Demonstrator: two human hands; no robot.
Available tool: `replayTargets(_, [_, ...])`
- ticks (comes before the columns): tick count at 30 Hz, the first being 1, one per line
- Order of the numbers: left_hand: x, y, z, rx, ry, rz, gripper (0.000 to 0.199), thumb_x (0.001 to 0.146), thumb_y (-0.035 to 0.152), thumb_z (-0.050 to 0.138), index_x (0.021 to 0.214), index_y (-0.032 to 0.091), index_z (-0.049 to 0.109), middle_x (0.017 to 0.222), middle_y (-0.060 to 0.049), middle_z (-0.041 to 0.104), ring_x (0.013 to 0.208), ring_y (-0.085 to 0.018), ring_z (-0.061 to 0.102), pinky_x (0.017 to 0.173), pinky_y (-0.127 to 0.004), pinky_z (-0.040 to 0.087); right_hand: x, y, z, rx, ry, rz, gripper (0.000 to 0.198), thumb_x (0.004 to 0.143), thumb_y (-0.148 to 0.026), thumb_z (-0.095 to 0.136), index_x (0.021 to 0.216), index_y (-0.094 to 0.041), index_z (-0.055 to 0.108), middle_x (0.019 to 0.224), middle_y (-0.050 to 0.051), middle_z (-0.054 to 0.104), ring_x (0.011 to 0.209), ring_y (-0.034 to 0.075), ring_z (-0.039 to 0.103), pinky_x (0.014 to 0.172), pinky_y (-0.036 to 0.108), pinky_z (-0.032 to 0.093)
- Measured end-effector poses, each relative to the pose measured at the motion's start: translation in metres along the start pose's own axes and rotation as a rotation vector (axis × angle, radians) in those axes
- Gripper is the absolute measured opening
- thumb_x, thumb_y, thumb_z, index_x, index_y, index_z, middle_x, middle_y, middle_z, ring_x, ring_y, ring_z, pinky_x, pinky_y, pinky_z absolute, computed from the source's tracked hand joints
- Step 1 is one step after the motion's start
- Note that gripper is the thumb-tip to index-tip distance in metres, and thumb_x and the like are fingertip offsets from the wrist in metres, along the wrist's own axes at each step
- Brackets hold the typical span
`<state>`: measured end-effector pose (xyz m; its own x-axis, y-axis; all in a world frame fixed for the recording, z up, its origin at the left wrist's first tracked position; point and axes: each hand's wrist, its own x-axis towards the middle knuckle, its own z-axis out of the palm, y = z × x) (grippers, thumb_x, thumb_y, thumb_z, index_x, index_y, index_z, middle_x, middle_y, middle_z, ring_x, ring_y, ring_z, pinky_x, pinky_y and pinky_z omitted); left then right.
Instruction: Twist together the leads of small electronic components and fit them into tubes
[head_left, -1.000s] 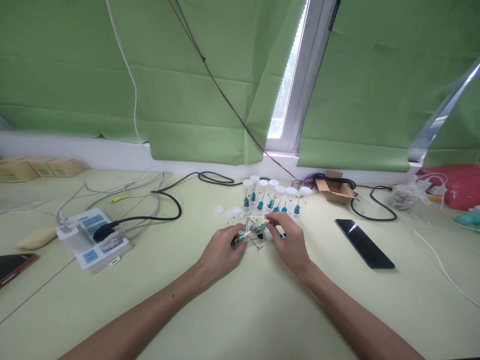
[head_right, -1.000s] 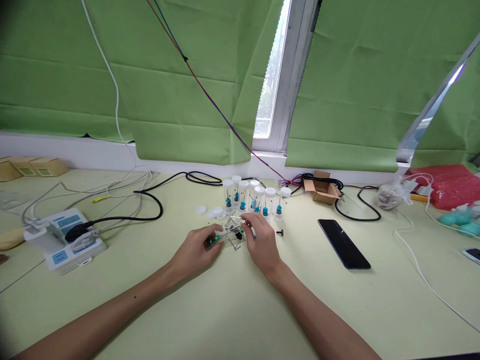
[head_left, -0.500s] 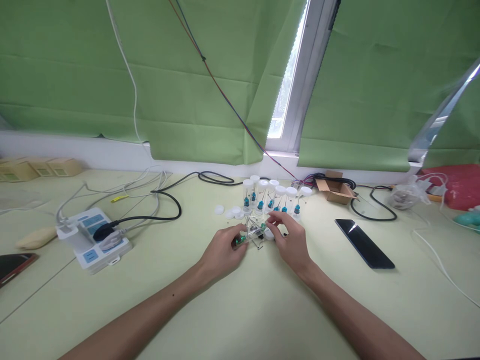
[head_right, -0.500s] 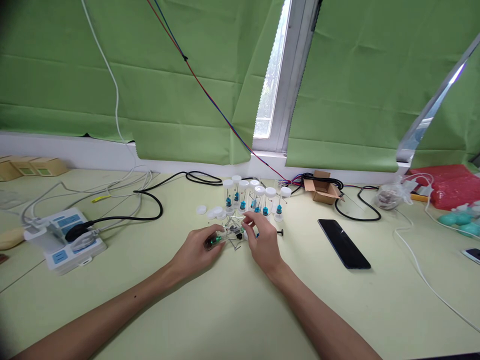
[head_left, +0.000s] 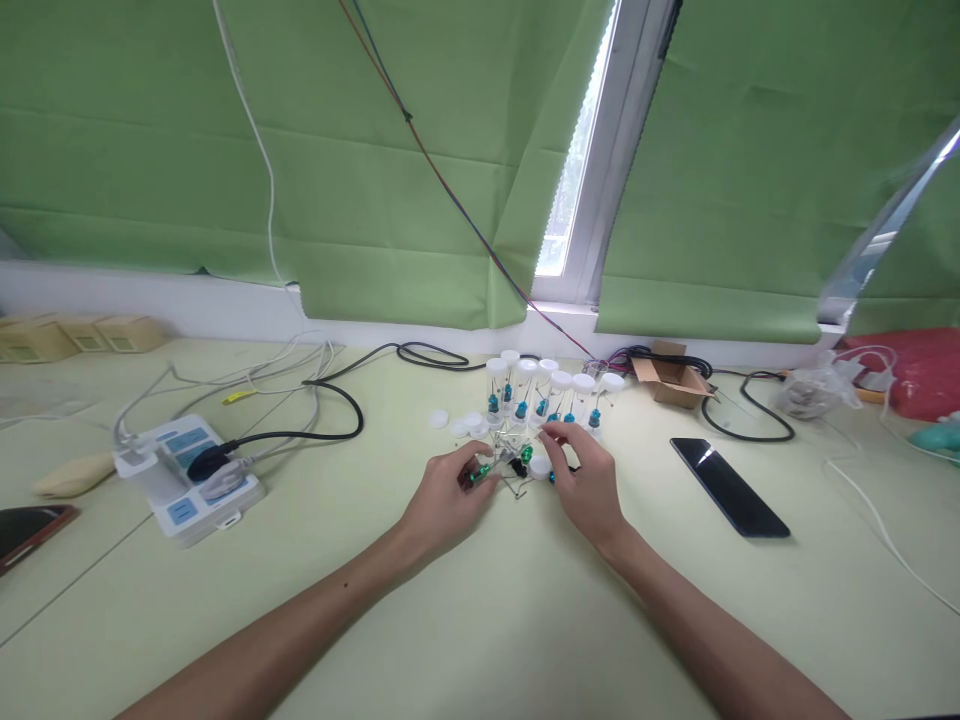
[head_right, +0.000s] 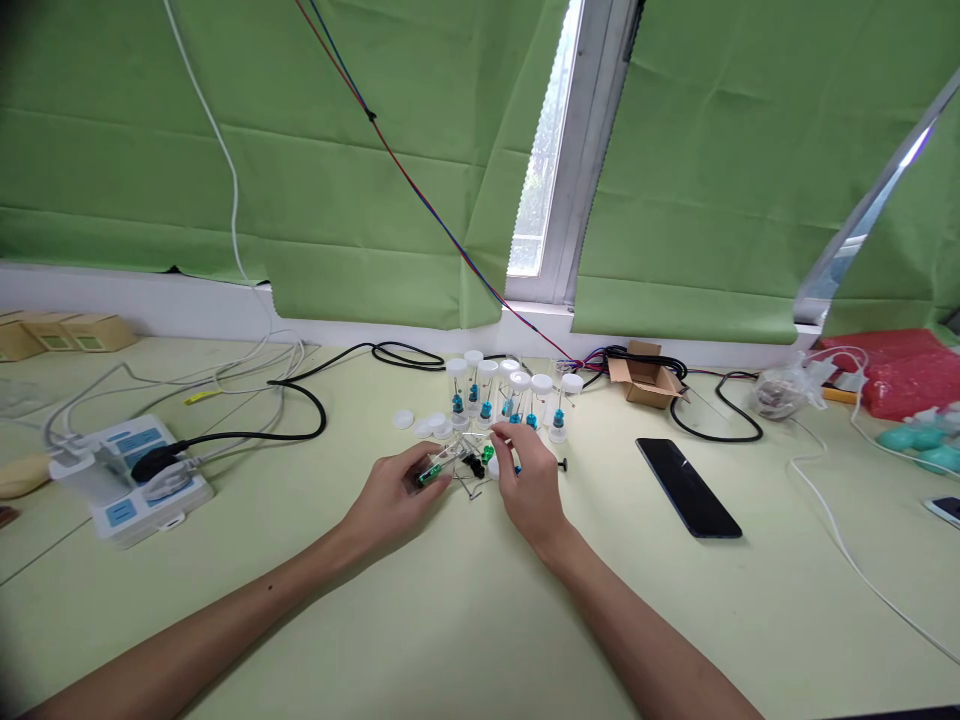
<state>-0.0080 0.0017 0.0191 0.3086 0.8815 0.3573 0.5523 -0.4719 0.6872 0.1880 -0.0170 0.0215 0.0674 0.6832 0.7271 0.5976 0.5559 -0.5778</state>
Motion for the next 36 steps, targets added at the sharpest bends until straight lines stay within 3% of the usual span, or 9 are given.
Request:
replayTargets(4, [0.001,0.0,0.0,-0.009,0.047,-0.018,0.022,0.085,0.036,0.055,0.098,0.02,0.062,0.065,0.003,0.053,0.058,-0.012,0.044,0.054,-0.023,0.036,0.0,0.009,0.002,-0.17,-0.114,-0.024,0.014,0.09,-0.016,0.053,0.1,-0.02,0.062,0.097,0.009,0.065,0.095,0.025,0.059,0.083,0.041,0.049])
replayTargets(9, [0.001,0.002,0.0,-0.026,0.106,-0.038,0.019,0.085,0.037,0.055,0.095,0.021,0.056,0.067,0.004,0.051,0.06,-0.012,0.043,0.055,-0.023,0.035,-0.006,0.019,0.006,-0.356,-0.323,0.042,0.019,0.085,-0.016,0.061,0.103,-0.02,0.064,0.102,0.012,0.065,0.103,0.031,0.057,0.088,0.048,0.042])
replayTargets(16, [-0.002,0.008,-0.002,-0.014,0.126,-0.019,0.016,0.088,0.036,0.051,0.082,0.022,0.044,0.066,0.005,0.04,0.057,-0.011,0.035,0.052,-0.022,0.03,-0.01,0.021,0.009,-0.419,-0.412,0.063,0.022,0.086,-0.012,0.058,0.106,-0.019,0.063,0.099,0.013,0.066,0.098,0.03,0.059,0.085,0.045,0.04])
replayTargets(22, [-0.003,0.005,-0.001,0.037,0.069,-0.003,0.015,0.088,0.037,0.051,0.091,0.022,0.053,0.061,0.005,0.044,0.053,-0.011,0.036,0.051,-0.022,0.031,-0.006,0.016,0.007,-0.357,-0.32,0.079,0.02,0.089,-0.013,0.053,0.106,-0.019,0.062,0.099,0.012,0.064,0.098,0.029,0.058,0.086,0.044,0.042])
replayTargets(29, [-0.002,0.002,0.0,0.069,0.038,0.019,0.018,0.087,0.035,0.055,0.098,0.022,0.059,0.062,0.005,0.052,0.055,-0.012,0.045,0.054,-0.023,0.036,-0.002,0.005,0.005,-0.093,-0.133,0.119,0.021,0.098,-0.026,0.044,0.112,-0.021,0.059,0.107,0.01,0.063,0.093,0.023,0.06,0.079,0.037,0.05])
replayTargets(36, [-0.002,0.0,0.0,0.075,0.005,0.064,0.018,0.086,0.031,0.057,0.1,0.022,0.063,0.065,0.003,0.057,0.057,-0.012,0.049,0.056,-0.023,0.038,-0.002,-0.004,0.005,0.047,-0.087,0.157,0.023,0.099,-0.031,0.043,0.111,-0.02,0.059,0.109,0.009,0.064,0.093,0.02,0.06,0.077,0.031,0.052])
